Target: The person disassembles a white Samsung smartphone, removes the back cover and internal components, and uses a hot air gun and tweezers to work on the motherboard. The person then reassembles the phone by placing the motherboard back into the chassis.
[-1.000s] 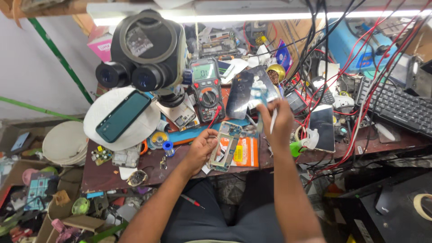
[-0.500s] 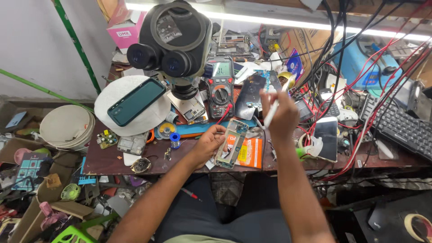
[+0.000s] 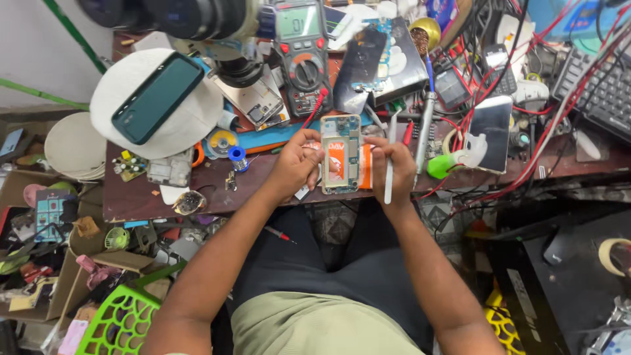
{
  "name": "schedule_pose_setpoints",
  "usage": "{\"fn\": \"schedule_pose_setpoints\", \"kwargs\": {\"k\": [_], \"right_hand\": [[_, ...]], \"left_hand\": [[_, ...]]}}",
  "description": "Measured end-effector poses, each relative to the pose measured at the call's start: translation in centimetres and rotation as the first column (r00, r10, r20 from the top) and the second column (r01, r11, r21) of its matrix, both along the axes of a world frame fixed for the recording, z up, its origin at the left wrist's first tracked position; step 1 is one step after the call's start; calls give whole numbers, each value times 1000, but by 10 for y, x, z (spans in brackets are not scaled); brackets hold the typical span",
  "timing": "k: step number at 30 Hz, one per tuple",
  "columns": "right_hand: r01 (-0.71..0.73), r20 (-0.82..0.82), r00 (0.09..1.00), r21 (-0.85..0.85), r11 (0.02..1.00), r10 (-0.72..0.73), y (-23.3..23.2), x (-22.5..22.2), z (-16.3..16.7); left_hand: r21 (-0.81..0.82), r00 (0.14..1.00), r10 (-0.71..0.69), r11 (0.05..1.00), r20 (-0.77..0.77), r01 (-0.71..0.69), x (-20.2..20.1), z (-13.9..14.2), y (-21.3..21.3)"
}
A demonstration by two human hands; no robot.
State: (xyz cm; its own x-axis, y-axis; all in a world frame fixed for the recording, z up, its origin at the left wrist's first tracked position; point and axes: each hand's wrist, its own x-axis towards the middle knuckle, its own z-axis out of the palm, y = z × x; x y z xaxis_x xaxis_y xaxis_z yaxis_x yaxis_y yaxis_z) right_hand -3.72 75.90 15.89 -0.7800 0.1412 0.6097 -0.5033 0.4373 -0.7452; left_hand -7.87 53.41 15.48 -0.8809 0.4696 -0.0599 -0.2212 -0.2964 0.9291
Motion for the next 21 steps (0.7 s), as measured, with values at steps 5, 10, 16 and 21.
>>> {"fn": "schedule_pose_setpoints", "kwargs": {"k": [5, 10, 16, 21], "right_hand": [[-89, -29, 995, 126, 988, 93, 4, 6, -3], [-195, 70, 979, 53, 979, 191, 5, 2, -5], [-268, -31, 963, 22, 963, 268, 9, -1, -12], [-241, -59, 968, 76, 968, 246, 7, 1, -11]], "left_hand": [[-17, 998, 35, 999, -59, -36, 5, -8, 3], [-14, 997, 48, 999, -62, -49, 1, -16, 3], [17, 998, 43, 999, -46, -42, 4, -21, -1], [39, 999, 25, 999, -21, -24, 3, -18, -2]]}}
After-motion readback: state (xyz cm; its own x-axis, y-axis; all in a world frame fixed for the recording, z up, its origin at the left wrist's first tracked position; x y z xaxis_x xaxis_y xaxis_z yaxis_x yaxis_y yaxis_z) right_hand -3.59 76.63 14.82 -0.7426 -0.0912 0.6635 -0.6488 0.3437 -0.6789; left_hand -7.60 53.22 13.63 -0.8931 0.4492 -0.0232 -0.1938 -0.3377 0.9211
